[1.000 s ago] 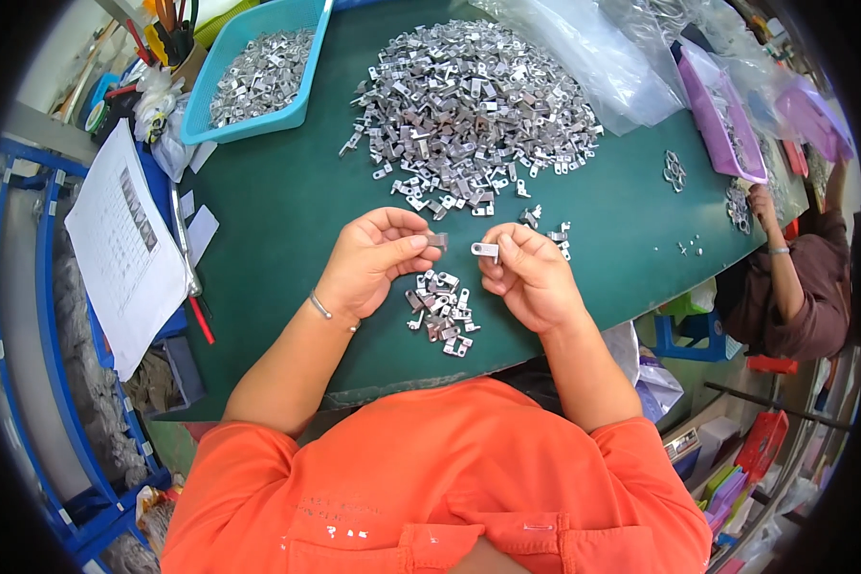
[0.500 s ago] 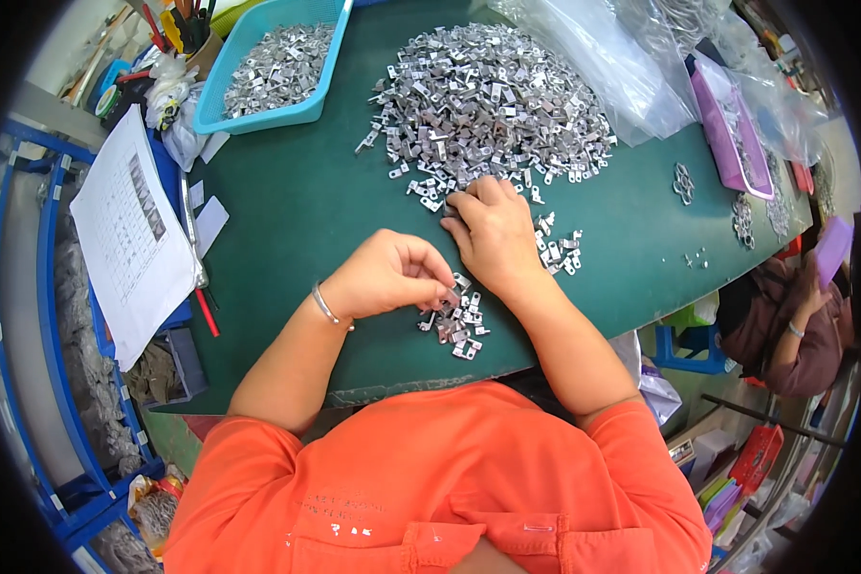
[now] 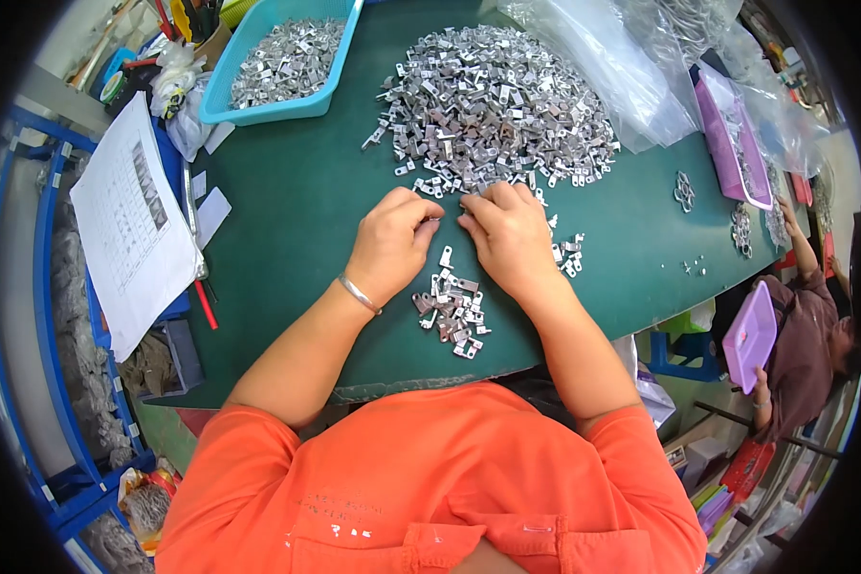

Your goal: The person sits at a green workbench and assembles small metal hardware components by hand. They pick up individual pieces from a large pile, fit them together, and place the finished assemblies into a blue basket. The process is repetitive and involves handling small parts one by one.

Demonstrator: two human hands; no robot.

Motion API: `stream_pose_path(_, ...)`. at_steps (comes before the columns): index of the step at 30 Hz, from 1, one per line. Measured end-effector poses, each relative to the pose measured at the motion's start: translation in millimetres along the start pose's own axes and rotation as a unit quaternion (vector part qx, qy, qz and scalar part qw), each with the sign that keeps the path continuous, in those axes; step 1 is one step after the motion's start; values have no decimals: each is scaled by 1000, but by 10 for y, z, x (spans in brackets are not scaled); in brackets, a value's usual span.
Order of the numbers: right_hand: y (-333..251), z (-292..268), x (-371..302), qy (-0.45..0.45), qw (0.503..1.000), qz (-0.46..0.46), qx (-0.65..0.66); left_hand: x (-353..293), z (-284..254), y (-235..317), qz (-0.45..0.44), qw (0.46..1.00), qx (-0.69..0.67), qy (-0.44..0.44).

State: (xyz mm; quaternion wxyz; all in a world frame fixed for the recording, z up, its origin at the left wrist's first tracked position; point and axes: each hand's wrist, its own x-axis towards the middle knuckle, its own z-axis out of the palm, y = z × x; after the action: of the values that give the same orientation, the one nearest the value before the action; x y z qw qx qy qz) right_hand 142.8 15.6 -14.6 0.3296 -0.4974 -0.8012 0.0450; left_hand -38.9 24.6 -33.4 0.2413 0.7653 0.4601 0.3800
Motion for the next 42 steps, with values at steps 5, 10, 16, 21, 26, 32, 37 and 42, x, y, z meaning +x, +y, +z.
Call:
stream_pose_path(5, -17, -14, -63, -13, 967, 117, 227, 12, -155, 107, -327, 853, -398, -87)
stream_pose_path(10, -42, -223, -228, -63, 795, 285, 531, -10, -223, 141, -347, 757, -534, -150)
stream_pose_path(16, -28, -308, -267, -122, 964, 17, 236, -57, -315, 115, -120, 908, -245, -319)
stream_pose_path(21, 66, -57, -48, 7, 1000, 7, -3, 202, -113, 62, -47, 997, 66, 7)
stream_pose_path(26, 40, -80, -119, 25, 989, 63, 132, 236, -133, -94, -100, 993, 34, -62)
stream_pose_path(32, 44, -307, -276, -72, 629, 369, 680, 94, -211, 113, -293, 825, -467, -122)
stream_pose_path(37, 7, -363, -358, -79, 592, 350, 722, 57, -255, 209, -301, 741, -575, -170)
stream_pose_path(42, -63, -442, -367, -157, 902, 138, 378, -21, -293, 238, -189, 810, -517, -201)
